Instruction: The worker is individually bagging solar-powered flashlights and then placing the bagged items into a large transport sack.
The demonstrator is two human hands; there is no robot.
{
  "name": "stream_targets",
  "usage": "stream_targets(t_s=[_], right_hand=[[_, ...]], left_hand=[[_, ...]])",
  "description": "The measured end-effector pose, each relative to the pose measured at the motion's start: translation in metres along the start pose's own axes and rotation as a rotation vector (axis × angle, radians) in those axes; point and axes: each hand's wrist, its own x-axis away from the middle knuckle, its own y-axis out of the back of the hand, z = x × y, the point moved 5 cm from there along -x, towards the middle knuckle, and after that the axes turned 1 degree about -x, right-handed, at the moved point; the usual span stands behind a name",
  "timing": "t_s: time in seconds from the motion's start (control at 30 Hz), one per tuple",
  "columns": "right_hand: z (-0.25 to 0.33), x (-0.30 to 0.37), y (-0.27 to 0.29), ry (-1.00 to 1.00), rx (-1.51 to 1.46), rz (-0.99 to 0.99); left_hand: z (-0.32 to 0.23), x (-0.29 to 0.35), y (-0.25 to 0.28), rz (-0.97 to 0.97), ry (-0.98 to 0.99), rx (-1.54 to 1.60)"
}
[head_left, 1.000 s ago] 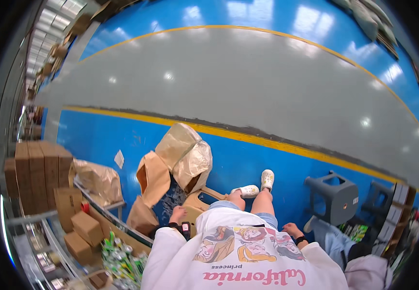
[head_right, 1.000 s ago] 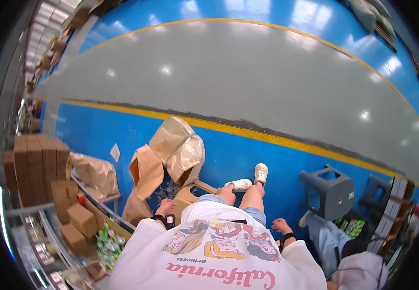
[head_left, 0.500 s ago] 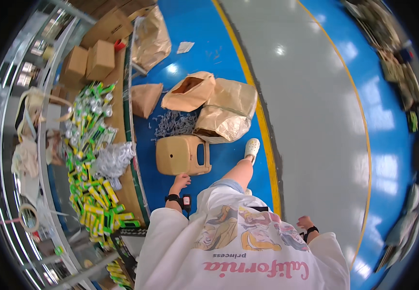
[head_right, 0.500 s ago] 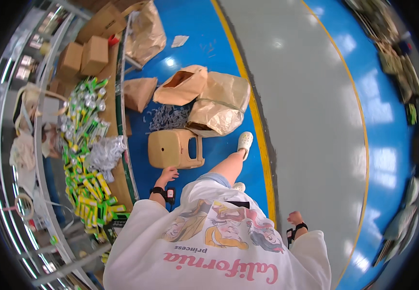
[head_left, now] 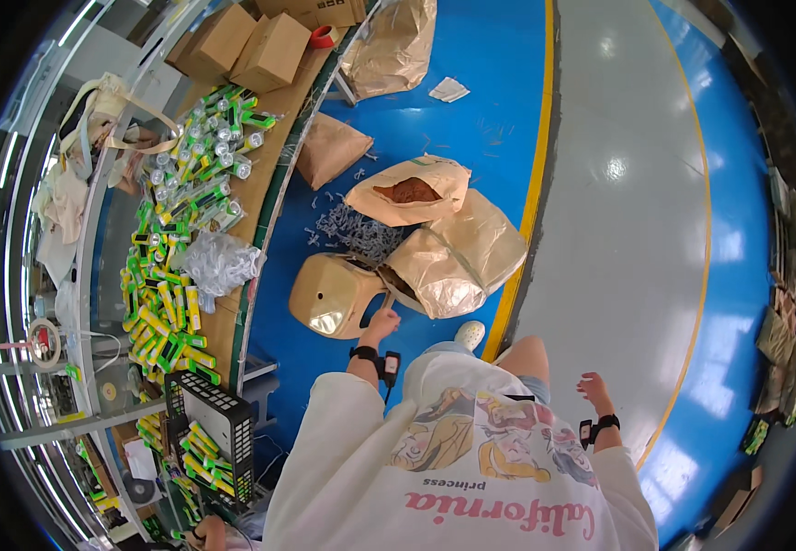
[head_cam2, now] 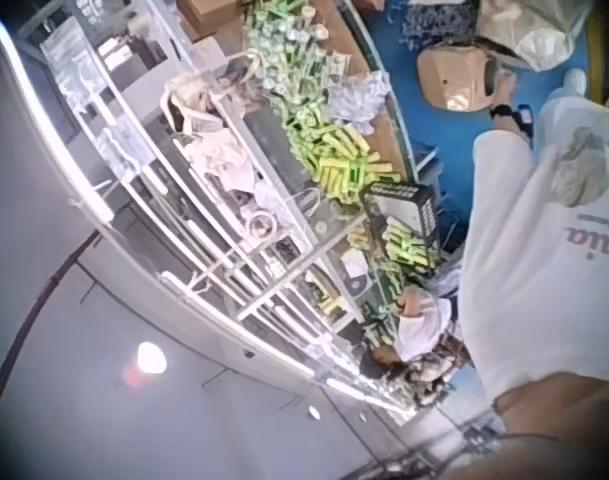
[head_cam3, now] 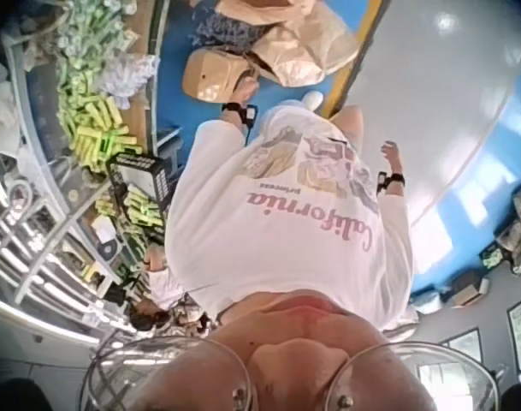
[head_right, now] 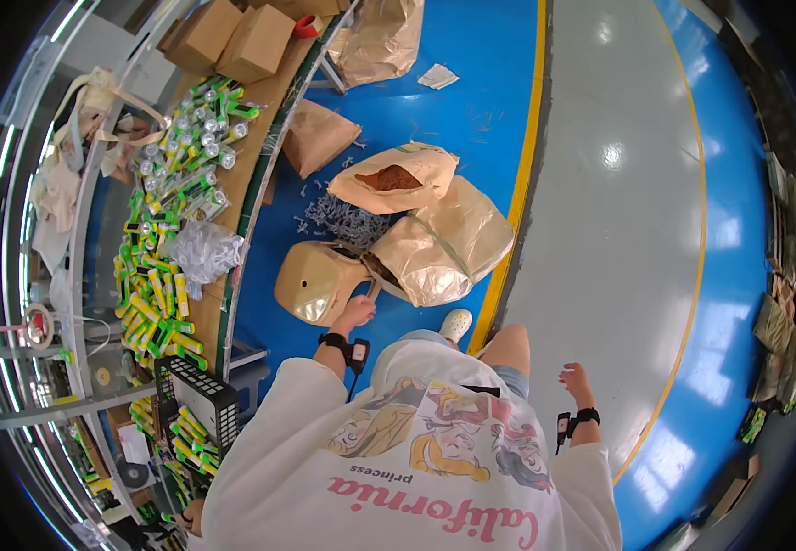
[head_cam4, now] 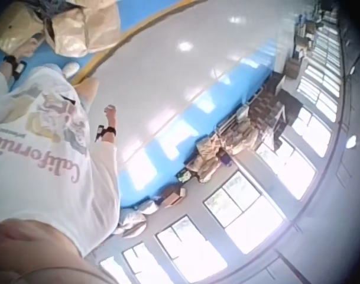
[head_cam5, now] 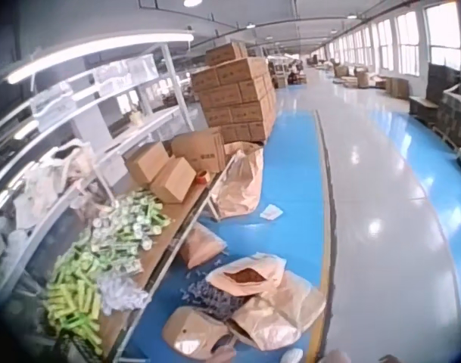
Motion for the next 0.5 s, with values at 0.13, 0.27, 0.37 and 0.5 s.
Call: stream_targets(t_s=[0.13, 0.27, 0.37, 0.5], right_hand=[[0.023, -0.052, 0.051, -0.068, 0.155, 0.169], [0.061, -0.109, 0.136, -0.089, 0.257, 0.268], [0.111, -0.193, 0.208, -0.023, 0.385, 0.222], [0.207, -0.261, 0.296, 0.015, 0.450, 0.113]], left_hand=[[-0.101, -0.052, -0.070, 0.000, -0.160, 0.081], [-0.130, -0.094, -0.122, -0.092, -0.190, 0.243], [-0.099, -0.092, -0.151, -0.264, -0.075, 0.127], [-0.170, -0.056, -0.229, 0.143, 0.330, 0.330]])
